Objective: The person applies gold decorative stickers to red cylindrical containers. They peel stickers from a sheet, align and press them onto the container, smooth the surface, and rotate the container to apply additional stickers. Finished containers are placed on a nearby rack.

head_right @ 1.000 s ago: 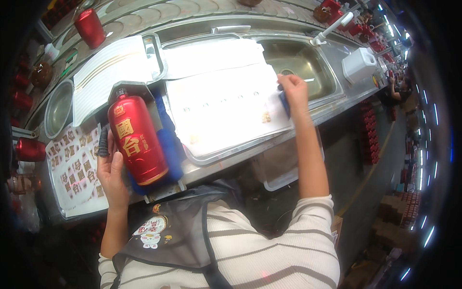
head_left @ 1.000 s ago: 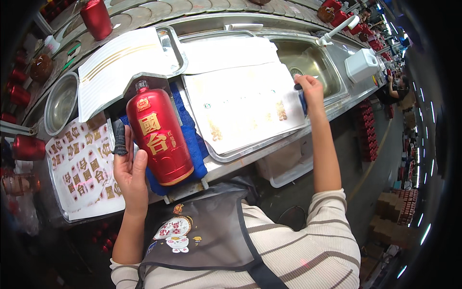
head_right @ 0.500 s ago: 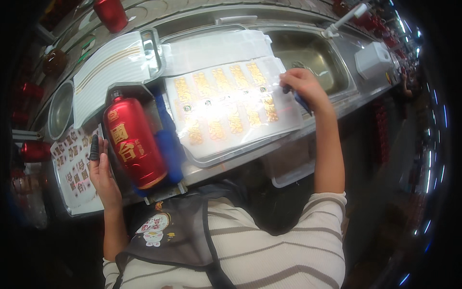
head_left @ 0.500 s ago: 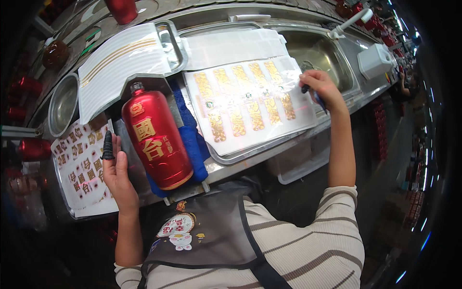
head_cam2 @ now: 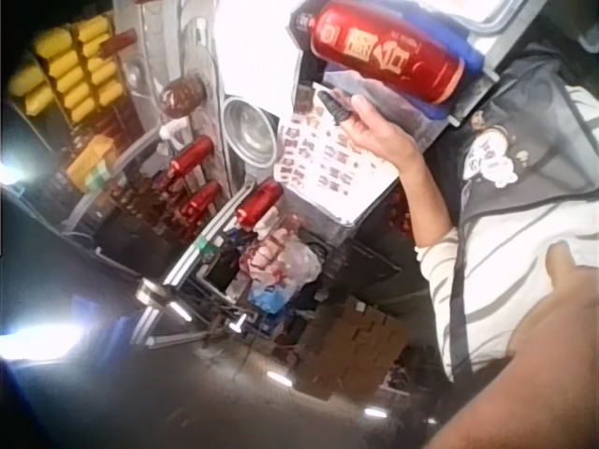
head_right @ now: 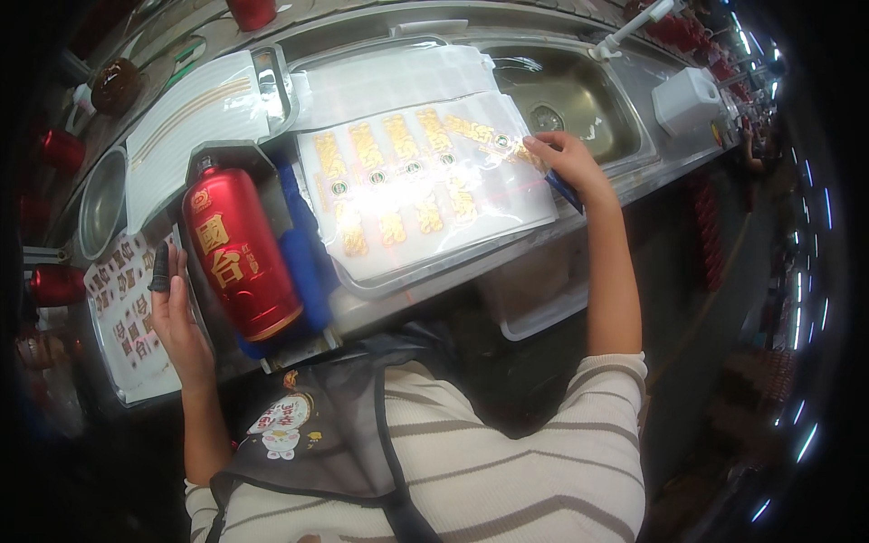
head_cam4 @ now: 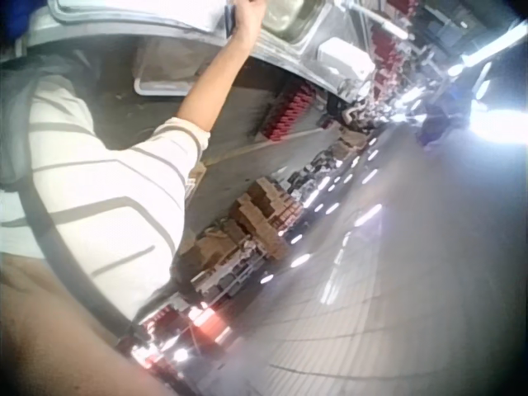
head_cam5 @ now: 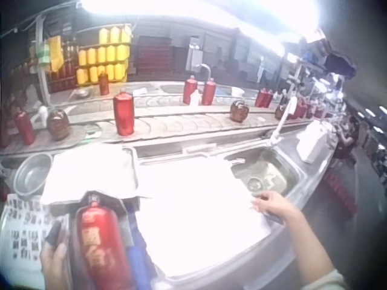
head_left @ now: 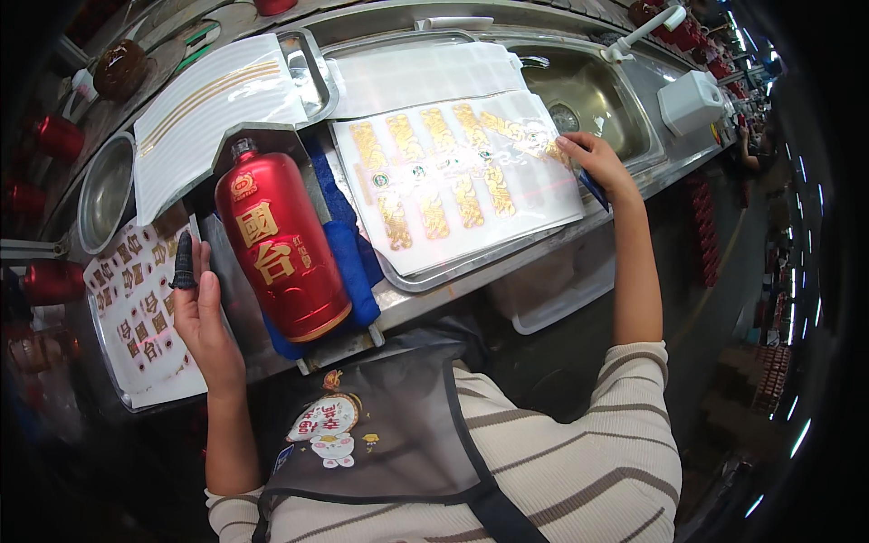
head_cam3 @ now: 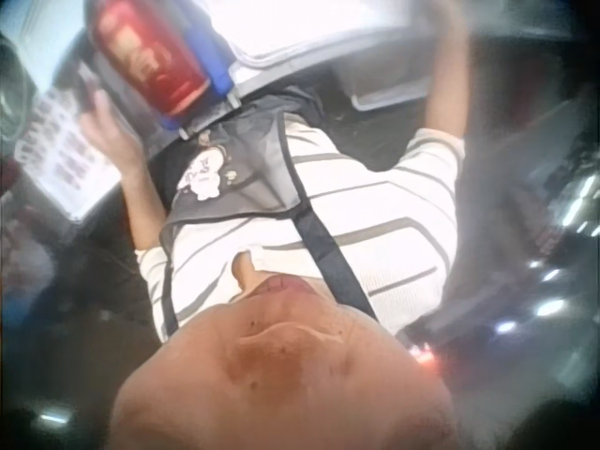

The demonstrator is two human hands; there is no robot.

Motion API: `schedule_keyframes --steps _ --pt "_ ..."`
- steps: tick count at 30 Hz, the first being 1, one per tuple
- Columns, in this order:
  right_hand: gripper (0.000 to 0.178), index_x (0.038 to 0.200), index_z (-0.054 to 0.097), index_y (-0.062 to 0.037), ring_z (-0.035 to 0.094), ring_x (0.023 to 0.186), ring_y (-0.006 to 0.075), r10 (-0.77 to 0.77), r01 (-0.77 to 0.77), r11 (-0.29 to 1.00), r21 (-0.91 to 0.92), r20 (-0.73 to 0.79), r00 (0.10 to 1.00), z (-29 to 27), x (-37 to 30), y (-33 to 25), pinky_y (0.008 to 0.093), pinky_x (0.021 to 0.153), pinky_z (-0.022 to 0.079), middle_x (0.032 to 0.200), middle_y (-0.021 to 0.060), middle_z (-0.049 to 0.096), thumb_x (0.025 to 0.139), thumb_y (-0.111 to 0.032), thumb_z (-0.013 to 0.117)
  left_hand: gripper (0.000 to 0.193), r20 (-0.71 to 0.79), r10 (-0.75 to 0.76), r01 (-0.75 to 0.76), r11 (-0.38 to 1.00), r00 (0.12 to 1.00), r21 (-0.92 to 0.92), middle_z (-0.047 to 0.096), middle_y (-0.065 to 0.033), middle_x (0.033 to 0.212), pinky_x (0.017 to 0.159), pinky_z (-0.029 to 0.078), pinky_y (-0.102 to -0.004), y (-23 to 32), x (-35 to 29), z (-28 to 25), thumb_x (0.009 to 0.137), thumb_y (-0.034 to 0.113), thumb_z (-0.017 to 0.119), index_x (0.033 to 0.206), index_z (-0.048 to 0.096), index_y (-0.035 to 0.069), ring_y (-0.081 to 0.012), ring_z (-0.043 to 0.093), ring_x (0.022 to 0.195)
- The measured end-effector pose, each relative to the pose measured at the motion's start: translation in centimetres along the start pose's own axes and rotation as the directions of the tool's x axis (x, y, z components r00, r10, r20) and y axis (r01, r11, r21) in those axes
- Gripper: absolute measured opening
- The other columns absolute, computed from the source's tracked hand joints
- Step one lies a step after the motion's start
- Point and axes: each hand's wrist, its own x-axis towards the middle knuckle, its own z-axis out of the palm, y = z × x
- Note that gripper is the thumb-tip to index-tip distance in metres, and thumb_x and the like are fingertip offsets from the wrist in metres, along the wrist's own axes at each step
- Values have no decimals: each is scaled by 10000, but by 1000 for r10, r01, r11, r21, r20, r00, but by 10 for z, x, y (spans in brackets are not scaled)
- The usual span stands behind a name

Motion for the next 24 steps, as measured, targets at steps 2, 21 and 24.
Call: schedule_keyframes --steps 2,21,24 --pt "342 989 687 26 595 750 103 35 -38 999 35 89 995 1 12 8 234 738 443 847 30 680 850 -274 772 464 13 33 -33 999 999 -12 509 -185 1447 1132 329 -346 -7 -3 -1 1029 165 489 1433 440 -61 -223 464 1369" --pt "210 774 615 -25 519 613 26 -384 548 825 -136 577 721 80 -121 -254 186 545 393 689 -25 588 826 -137 786 257 320 372 -248 897 872 -366 655 -53 878 759 483 -251 68 11 51 1023 211 542 1026 621 -34 -87 587 821" --pt "261 761 584 -30 491 585 4 -420 571 820 -31 645 639 89 -159 -292 167 514 353 672 -40 561 796 -151 812 378 463 364 -204 911 808 -360 638 -40 900 725 453 -234 76 29 67 1031 359 534 1030 602 -12 -70 553 822"
